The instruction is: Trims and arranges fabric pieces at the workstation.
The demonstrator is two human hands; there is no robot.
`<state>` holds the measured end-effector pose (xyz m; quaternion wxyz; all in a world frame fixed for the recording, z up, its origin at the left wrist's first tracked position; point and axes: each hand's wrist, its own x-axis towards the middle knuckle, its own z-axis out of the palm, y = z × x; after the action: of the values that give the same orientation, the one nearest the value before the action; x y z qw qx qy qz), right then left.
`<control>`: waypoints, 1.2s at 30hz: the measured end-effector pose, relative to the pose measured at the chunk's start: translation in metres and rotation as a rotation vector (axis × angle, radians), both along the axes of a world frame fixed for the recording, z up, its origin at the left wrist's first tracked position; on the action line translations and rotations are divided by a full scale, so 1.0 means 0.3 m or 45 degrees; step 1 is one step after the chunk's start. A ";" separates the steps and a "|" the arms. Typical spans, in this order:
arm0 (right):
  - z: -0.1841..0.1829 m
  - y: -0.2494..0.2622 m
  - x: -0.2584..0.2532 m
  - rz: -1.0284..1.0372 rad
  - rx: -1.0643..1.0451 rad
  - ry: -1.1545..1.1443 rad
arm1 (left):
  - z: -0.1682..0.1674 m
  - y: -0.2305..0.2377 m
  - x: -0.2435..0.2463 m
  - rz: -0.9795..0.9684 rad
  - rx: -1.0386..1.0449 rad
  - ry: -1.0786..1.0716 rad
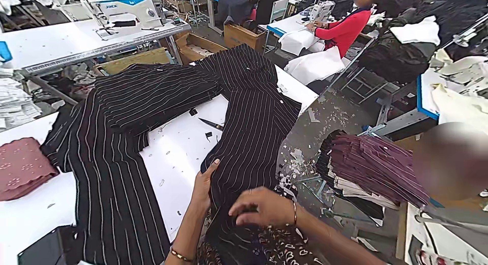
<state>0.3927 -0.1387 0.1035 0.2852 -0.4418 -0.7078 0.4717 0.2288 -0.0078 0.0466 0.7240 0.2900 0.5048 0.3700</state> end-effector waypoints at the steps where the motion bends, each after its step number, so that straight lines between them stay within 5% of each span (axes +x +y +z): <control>1: 0.024 0.031 0.005 -0.125 0.179 0.029 | 0.026 -0.021 -0.012 -0.060 0.145 0.063; 5: 0.132 0.168 -0.011 -0.230 0.638 -0.053 | 0.125 -0.159 -0.072 -0.731 0.901 -0.014; 9: 0.146 0.189 -0.047 0.149 0.164 -0.397 | 0.187 -0.192 -0.216 -1.041 0.739 -0.057; 12: 0.062 0.162 -0.081 0.270 -0.110 -0.394 | 0.127 -0.159 -0.393 -0.757 0.529 0.198; 15: 0.011 0.161 -0.095 0.326 -0.334 -0.300 | 0.018 -0.096 -0.505 -0.402 0.358 1.037; 17: -0.018 0.196 -0.107 0.426 -0.521 -0.243 | -0.060 -0.053 -0.530 -0.333 0.139 1.361; 21: -0.055 0.252 -0.158 0.630 -0.671 -0.254 | -0.106 -0.029 -0.550 -0.325 0.050 1.425; 26: -0.048 0.325 -0.136 0.565 -0.753 -0.108 | 0.000 -0.166 -0.822 0.281 0.315 1.231; 33: 0.090 0.576 -0.001 0.615 -0.483 -0.176 | 0.130 -0.408 -1.252 0.977 0.137 1.783; 36: 0.151 0.715 0.059 0.456 -0.303 -0.183 | 0.121 -0.323 -1.245 0.937 0.204 1.937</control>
<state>0.4105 0.0757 0.1488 0.0916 -0.3722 -0.7328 0.5622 -0.1446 -0.1048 0.0828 -0.0018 0.3274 0.8887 0.3208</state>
